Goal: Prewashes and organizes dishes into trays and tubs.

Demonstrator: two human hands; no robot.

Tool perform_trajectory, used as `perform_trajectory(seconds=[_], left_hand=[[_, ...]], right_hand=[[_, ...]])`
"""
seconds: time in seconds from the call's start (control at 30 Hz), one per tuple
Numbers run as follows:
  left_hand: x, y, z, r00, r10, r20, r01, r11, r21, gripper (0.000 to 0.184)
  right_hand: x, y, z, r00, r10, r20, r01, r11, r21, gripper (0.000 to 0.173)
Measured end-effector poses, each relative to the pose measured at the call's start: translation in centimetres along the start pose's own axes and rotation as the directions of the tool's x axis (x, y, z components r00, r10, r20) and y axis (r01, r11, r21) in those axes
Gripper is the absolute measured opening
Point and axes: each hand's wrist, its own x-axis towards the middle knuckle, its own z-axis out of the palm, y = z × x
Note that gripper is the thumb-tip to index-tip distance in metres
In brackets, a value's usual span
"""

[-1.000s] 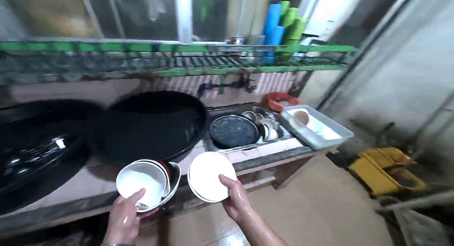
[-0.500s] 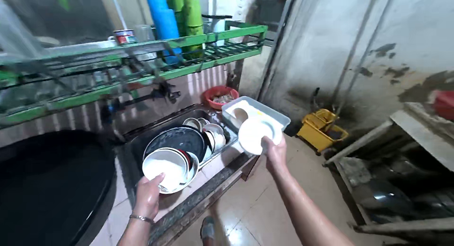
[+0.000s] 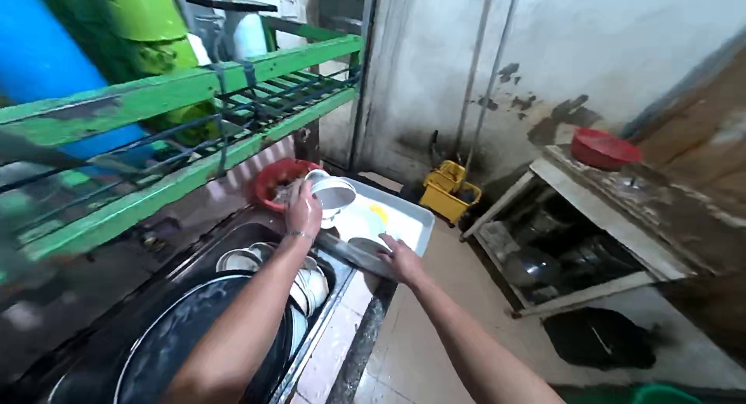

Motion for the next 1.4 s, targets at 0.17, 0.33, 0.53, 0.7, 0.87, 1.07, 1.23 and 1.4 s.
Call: perform_trajectory(seconds=[0.17, 0.33, 0.53, 0.7, 0.87, 1.07, 1.23, 1.4], left_hand=[[8.0, 0.7, 8.3, 0.969, 0.174, 0.175, -0.209, 0.955, 0.208, 0.049], [8.8, -0.2, 14.5, 0.913, 0.239, 0.332, -0.328, 0.912, 0.245, 0.057], [6.0, 2.7, 14.2, 0.828, 0.115, 0.549, -0.265, 0.943, 0.202, 0.072], [-0.6, 2.6, 7.1, 0.890, 0.162, 0.427, -0.113, 0.984, -0.136, 0.037], [-24.7, -2.3, -0.2, 0.990, -0.090, 0.113, 0.122, 0.941, -0.317, 0.026], [-62.1, -5.7, -9.1, 0.663, -0.715, -0.225, 0.666, 0.699, -0.261, 0.023], [-82.5, -0.8, -15.9, 0.231, -0.848, -0.476, 0.872, 0.398, -0.285, 0.026], [-93.0, 4.5, -21.7, 0.001, -0.713, -0.702, 0.901, 0.305, -0.308, 0.021]], right_hand=[[-3.0, 0.4, 0.0, 0.999, -0.033, -0.043, 0.039, 0.992, 0.123, 0.078], [-5.0, 1.4, 0.8, 0.986, -0.103, -0.130, 0.127, 0.972, 0.199, 0.069], [-4.9, 1.6, 1.8, 0.983, -0.122, -0.136, 0.147, 0.970, 0.194, 0.074], [-4.9, 0.6, 2.7, 0.974, -0.173, -0.146, 0.181, 0.982, 0.045, 0.090], [-5.3, -0.5, 3.3, 0.942, -0.229, -0.245, 0.210, 0.973, -0.100, 0.106], [-8.7, -2.5, 5.6, 0.869, -0.346, -0.354, 0.352, 0.935, -0.049, 0.090], [-26.9, -13.5, 13.0, 0.670, -0.739, -0.067, 0.723, 0.631, 0.282, 0.066], [-48.6, -18.9, 20.2, 0.112, -0.988, 0.105, 0.832, 0.151, 0.534, 0.050]])
